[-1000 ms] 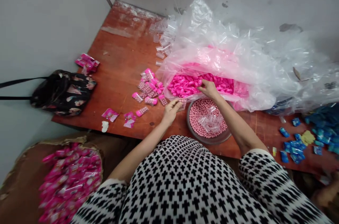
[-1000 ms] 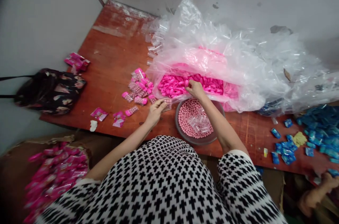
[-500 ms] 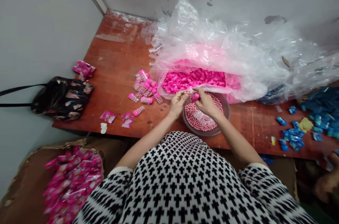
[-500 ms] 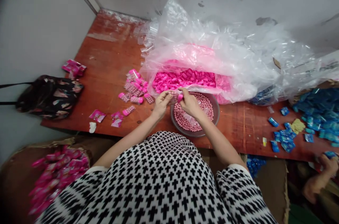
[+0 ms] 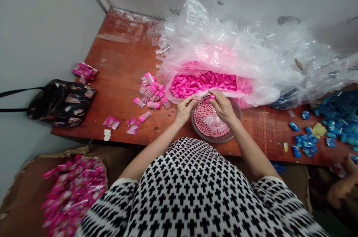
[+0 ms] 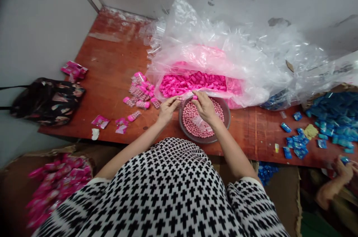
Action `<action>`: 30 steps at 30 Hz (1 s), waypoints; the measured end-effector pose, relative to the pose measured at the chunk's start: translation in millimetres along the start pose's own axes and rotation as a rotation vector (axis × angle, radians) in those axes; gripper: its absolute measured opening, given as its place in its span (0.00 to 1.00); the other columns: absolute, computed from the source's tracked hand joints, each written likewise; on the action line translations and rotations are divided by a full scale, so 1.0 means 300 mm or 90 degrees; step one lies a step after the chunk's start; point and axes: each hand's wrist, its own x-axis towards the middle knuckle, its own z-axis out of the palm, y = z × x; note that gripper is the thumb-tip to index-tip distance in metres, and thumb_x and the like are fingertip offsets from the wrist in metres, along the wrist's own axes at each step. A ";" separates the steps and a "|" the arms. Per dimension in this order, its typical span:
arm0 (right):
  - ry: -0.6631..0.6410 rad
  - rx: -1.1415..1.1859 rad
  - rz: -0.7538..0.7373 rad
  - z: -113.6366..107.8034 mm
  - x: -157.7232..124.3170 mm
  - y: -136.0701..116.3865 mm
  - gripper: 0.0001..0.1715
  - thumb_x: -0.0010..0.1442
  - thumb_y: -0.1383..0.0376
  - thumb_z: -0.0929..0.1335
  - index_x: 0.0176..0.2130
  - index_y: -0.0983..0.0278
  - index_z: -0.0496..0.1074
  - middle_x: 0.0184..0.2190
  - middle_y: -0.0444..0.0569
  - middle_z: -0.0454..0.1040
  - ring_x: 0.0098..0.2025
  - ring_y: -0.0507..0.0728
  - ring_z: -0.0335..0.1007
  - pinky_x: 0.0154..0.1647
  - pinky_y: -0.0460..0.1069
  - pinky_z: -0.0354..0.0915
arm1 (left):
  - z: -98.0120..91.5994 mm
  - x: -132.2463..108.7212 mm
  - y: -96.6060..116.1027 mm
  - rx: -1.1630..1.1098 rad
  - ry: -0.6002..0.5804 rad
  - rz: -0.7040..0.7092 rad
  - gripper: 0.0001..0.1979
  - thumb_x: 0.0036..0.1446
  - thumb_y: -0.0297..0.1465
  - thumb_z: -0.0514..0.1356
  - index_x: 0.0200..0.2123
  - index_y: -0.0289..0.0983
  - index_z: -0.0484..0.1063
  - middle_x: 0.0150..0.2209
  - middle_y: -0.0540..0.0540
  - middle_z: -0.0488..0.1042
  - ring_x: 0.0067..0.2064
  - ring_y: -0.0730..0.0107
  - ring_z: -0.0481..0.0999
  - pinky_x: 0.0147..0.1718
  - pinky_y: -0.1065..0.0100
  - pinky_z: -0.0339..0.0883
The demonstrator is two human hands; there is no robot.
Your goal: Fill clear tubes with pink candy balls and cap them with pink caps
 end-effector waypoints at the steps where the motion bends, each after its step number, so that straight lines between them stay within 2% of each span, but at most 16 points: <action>1: -0.025 -0.003 -0.032 -0.014 0.012 -0.001 0.21 0.64 0.58 0.61 0.54 0.60 0.65 0.43 0.53 0.72 0.47 0.59 0.68 0.50 0.57 0.64 | -0.009 0.001 0.002 0.048 -0.019 0.024 0.17 0.51 0.41 0.62 0.41 0.37 0.76 0.41 0.44 0.78 0.43 0.63 0.77 0.46 0.60 0.70; 4: -0.081 -0.023 -0.113 -0.022 0.037 -0.007 0.19 0.62 0.57 0.63 0.51 0.61 0.66 0.41 0.53 0.73 0.44 0.59 0.70 0.46 0.54 0.66 | -0.021 0.000 0.005 0.177 -0.058 0.102 0.16 0.53 0.40 0.61 0.42 0.38 0.77 0.42 0.45 0.78 0.45 0.62 0.76 0.48 0.60 0.68; 7: -0.103 -0.047 -0.133 0.001 0.043 -0.004 0.16 0.62 0.57 0.63 0.46 0.63 0.68 0.36 0.52 0.74 0.39 0.57 0.70 0.40 0.52 0.67 | -0.023 -0.005 0.004 0.253 -0.077 0.150 0.16 0.54 0.40 0.60 0.42 0.38 0.77 0.41 0.45 0.79 0.42 0.64 0.77 0.45 0.63 0.69; 10: -0.099 -0.043 -0.141 0.016 0.033 0.005 0.14 0.63 0.57 0.62 0.44 0.63 0.67 0.33 0.51 0.73 0.36 0.56 0.70 0.38 0.50 0.67 | -0.028 -0.012 0.005 0.265 -0.075 0.161 0.16 0.55 0.41 0.59 0.41 0.37 0.77 0.40 0.44 0.79 0.41 0.64 0.78 0.43 0.64 0.70; 13: -0.128 -0.016 -0.158 0.015 0.013 0.006 0.13 0.64 0.57 0.62 0.44 0.63 0.67 0.34 0.50 0.72 0.37 0.55 0.70 0.38 0.49 0.66 | -0.035 -0.018 0.009 0.246 -0.079 0.165 0.14 0.54 0.40 0.61 0.39 0.37 0.78 0.39 0.44 0.79 0.40 0.64 0.78 0.42 0.64 0.71; 21: -0.217 -0.034 -0.047 0.012 -0.010 -0.013 0.16 0.64 0.54 0.60 0.36 0.63 0.68 0.31 0.51 0.70 0.33 0.55 0.66 0.36 0.49 0.64 | -0.024 -0.021 0.014 0.216 -0.101 0.099 0.08 0.48 0.34 0.65 0.33 0.41 0.80 0.36 0.47 0.80 0.37 0.62 0.79 0.43 0.63 0.71; 24: -0.186 0.093 0.030 0.001 -0.004 -0.021 0.16 0.59 0.53 0.65 0.37 0.62 0.71 0.33 0.51 0.73 0.36 0.56 0.68 0.41 0.51 0.65 | -0.013 -0.019 0.009 0.160 -0.079 0.060 0.10 0.47 0.35 0.66 0.35 0.40 0.80 0.37 0.46 0.80 0.39 0.62 0.78 0.45 0.61 0.70; 28: -0.126 0.459 0.221 -0.019 -0.033 -0.035 0.23 0.53 0.55 0.71 0.47 0.59 0.71 0.43 0.48 0.74 0.42 0.56 0.72 0.48 0.54 0.67 | -0.014 -0.019 -0.001 0.021 -0.009 -0.025 0.17 0.49 0.39 0.65 0.41 0.38 0.78 0.41 0.45 0.79 0.42 0.61 0.77 0.46 0.57 0.70; 30: -0.111 0.621 0.313 -0.023 -0.055 -0.033 0.25 0.51 0.56 0.72 0.48 0.59 0.70 0.42 0.48 0.75 0.40 0.55 0.74 0.48 0.55 0.68 | -0.021 -0.020 -0.001 -0.005 0.006 -0.046 0.19 0.47 0.40 0.66 0.41 0.37 0.78 0.41 0.45 0.79 0.42 0.61 0.77 0.47 0.56 0.69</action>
